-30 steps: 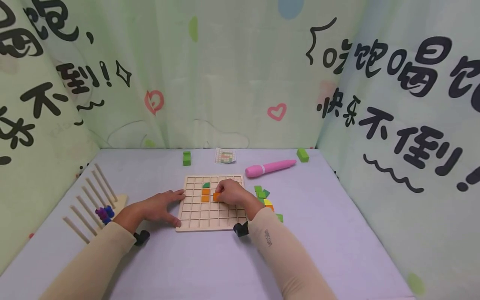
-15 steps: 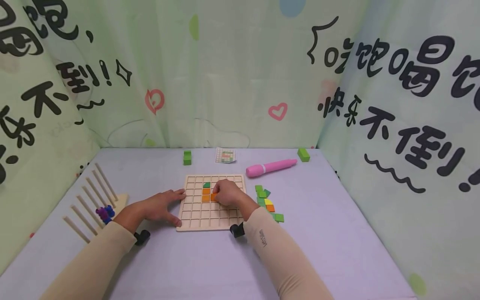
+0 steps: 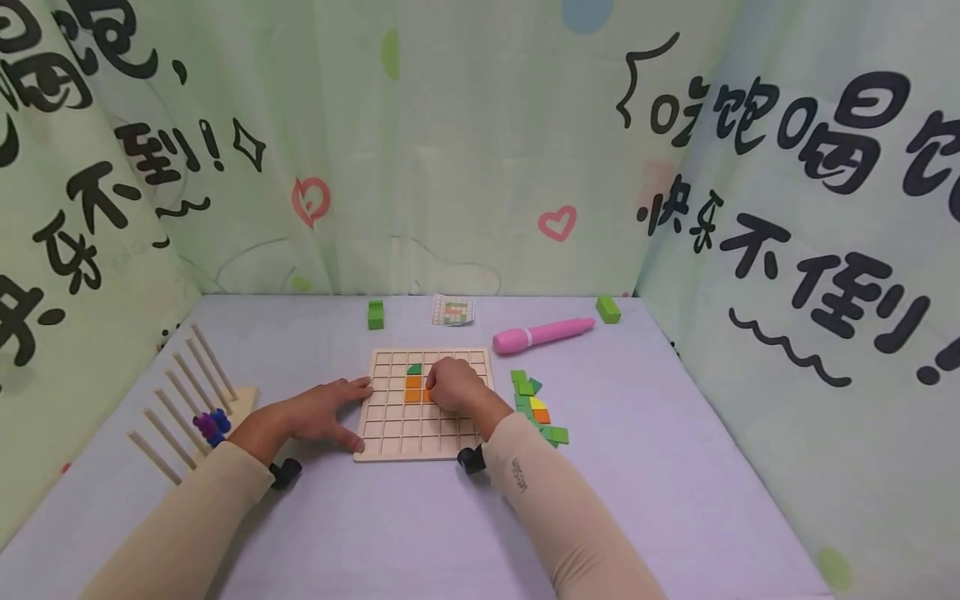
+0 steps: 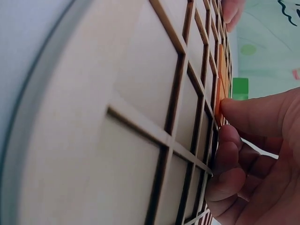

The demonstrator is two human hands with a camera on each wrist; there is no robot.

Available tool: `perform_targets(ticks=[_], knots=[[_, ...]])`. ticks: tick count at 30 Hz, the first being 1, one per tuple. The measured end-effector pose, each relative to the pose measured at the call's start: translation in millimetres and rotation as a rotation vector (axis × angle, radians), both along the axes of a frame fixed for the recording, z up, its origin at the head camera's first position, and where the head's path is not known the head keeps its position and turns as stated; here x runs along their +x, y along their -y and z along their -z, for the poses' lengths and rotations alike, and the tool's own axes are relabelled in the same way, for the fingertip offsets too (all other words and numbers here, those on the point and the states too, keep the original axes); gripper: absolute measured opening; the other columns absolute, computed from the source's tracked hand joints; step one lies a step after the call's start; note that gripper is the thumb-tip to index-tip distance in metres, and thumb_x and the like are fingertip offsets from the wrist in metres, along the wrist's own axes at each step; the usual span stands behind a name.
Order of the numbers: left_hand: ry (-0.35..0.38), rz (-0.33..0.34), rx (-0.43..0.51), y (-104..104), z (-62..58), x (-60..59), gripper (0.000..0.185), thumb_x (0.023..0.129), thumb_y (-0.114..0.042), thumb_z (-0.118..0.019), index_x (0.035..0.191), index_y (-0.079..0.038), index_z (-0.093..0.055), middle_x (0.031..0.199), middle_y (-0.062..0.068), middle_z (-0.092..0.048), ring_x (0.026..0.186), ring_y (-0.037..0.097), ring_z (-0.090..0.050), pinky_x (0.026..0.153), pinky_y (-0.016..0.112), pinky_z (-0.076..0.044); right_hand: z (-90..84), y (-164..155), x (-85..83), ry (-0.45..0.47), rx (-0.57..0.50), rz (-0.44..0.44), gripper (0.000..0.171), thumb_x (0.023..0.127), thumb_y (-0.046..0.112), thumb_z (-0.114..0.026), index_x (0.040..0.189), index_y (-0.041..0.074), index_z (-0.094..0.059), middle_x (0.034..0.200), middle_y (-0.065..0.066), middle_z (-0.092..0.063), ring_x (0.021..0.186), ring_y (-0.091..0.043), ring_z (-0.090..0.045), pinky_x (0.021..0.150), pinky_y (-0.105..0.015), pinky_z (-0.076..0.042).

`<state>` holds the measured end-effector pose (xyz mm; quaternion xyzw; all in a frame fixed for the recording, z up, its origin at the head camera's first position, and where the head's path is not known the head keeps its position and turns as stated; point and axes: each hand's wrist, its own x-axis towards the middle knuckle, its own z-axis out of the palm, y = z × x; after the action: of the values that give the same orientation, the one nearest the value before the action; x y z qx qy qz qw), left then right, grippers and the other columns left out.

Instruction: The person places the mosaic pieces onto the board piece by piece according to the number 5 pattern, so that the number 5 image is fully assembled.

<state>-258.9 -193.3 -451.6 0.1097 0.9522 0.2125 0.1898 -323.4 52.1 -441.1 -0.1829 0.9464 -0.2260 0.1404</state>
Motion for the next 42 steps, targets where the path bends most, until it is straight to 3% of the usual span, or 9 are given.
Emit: perform_targets(ticks=[7, 21, 29, 36, 42], knots=[[-0.006, 0.006, -0.003, -2, -0.1, 0.6, 0.100, 0.077, -0.042, -0.092, 0.159, -0.014, -0.043, 0.173, 0.004, -0.027, 0.159, 0.041, -0.019, 0.126, 0.059, -0.024, -3.7, -12, 6.3, 0.011, -0.077, 0.020, 0.004, 0.099, 0.012, -0.068, 0.101, 0.011, -0.071, 0.096, -0.003, -0.065, 0.093, -0.021, -0.057, 0.084, -0.033, -0.049], [-0.002, 0.026, -0.005, 2, -1.4, 2.7, 0.101, 0.077, -0.044, -0.092, 0.160, -0.014, -0.042, 0.173, 0.005, -0.026, 0.158, 0.042, -0.019, 0.125, 0.060, -0.025, -1.5, -56, 16.1, 0.029, -0.240, 0.055, 0.009, 0.097, 0.013, -0.070, 0.105, 0.009, -0.071, 0.094, -0.003, -0.064, 0.084, -0.017, -0.056, 0.071, -0.027, -0.046], [0.009, 0.029, 0.000, 0, -1.5, 1.7, 0.102, 0.076, -0.044, -0.092, 0.160, -0.013, -0.042, 0.173, 0.005, -0.026, 0.159, 0.042, -0.019, 0.125, 0.060, -0.024, -3.4, -94, 23.8, 0.018, -0.224, 0.085, 0.016, 0.099, 0.014, -0.068, 0.111, 0.005, -0.073, 0.099, -0.005, -0.068, 0.089, -0.019, -0.057, 0.073, -0.030, -0.048], [0.005, 0.027, 0.000, 1, 0.5, 1.7, 0.102, 0.077, -0.045, -0.092, 0.160, -0.013, -0.042, 0.173, 0.006, -0.025, 0.159, 0.043, -0.019, 0.125, 0.060, -0.024, -0.8, -133, 23.3, 0.011, -0.191, 0.170, 0.018, 0.101, 0.016, -0.066, 0.114, 0.007, -0.074, 0.109, -0.008, -0.070, 0.098, -0.023, -0.059, 0.083, -0.034, -0.051], [0.009, 0.010, -0.001, 2, 0.5, 1.1, 0.104, 0.076, -0.046, -0.092, 0.160, -0.014, -0.041, 0.173, 0.006, -0.025, 0.158, 0.043, -0.019, 0.124, 0.062, -0.025, 3.8, -159, 24.2, 0.026, -0.146, 0.233, 0.018, 0.101, 0.016, -0.066, 0.115, 0.007, -0.074, 0.112, -0.010, -0.069, 0.099, -0.025, -0.058, 0.081, -0.034, -0.051]])
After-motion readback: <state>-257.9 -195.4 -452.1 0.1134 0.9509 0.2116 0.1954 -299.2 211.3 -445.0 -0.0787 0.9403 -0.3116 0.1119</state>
